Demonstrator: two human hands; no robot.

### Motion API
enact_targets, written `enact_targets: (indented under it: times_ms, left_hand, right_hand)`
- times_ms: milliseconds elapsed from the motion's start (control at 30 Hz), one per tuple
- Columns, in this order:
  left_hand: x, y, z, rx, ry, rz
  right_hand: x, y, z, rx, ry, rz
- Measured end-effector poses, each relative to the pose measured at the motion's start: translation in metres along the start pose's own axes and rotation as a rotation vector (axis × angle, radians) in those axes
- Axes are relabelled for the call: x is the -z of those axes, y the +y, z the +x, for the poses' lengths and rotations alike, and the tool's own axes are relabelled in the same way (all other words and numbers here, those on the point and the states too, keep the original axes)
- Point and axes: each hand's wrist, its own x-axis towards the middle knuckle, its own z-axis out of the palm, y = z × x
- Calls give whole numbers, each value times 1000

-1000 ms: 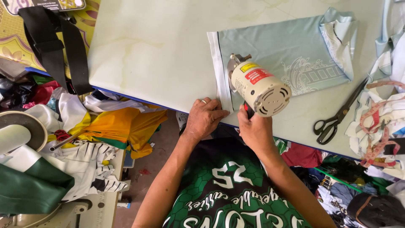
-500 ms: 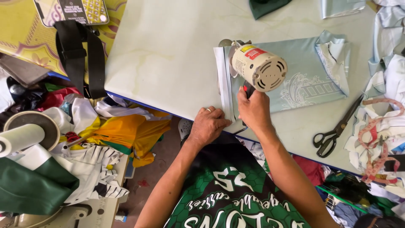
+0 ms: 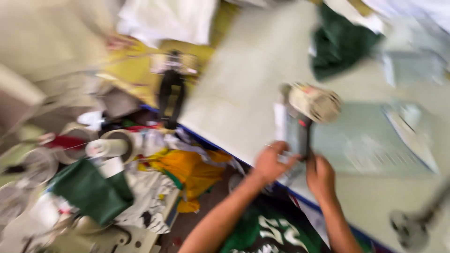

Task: The person cuts a light blue patterned fabric using shears, measures it with a tape measure, and uses a sewing machine to stitch the edges. They then mark the fabric with a pen and fold it.

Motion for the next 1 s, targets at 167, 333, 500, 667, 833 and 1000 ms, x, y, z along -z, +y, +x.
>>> enact_targets:
  times_ms: [167, 333, 500, 667, 833, 1000]
  left_hand:
    - [40, 156, 14, 415, -211, 103]
    - [16, 118, 36, 349, 10, 62]
    - [53, 42, 62, 207, 41, 522]
    - [125, -70, 93, 44, 162, 826]
    - [239, -103, 142, -119, 389, 1044]
    - [295, -91, 162, -433, 435, 1021]
  right_hand:
    - [-31, 16, -59, 459, -151, -304]
    - [-35, 56, -92, 494, -6, -242]
    - [-61, 232, -214, 381, 101, -137]
    - [14, 248, -346, -418, -168, -357]
    - [108, 146, -323, -776, -89, -257]
    - [187, 46, -196, -583, 228, -66]
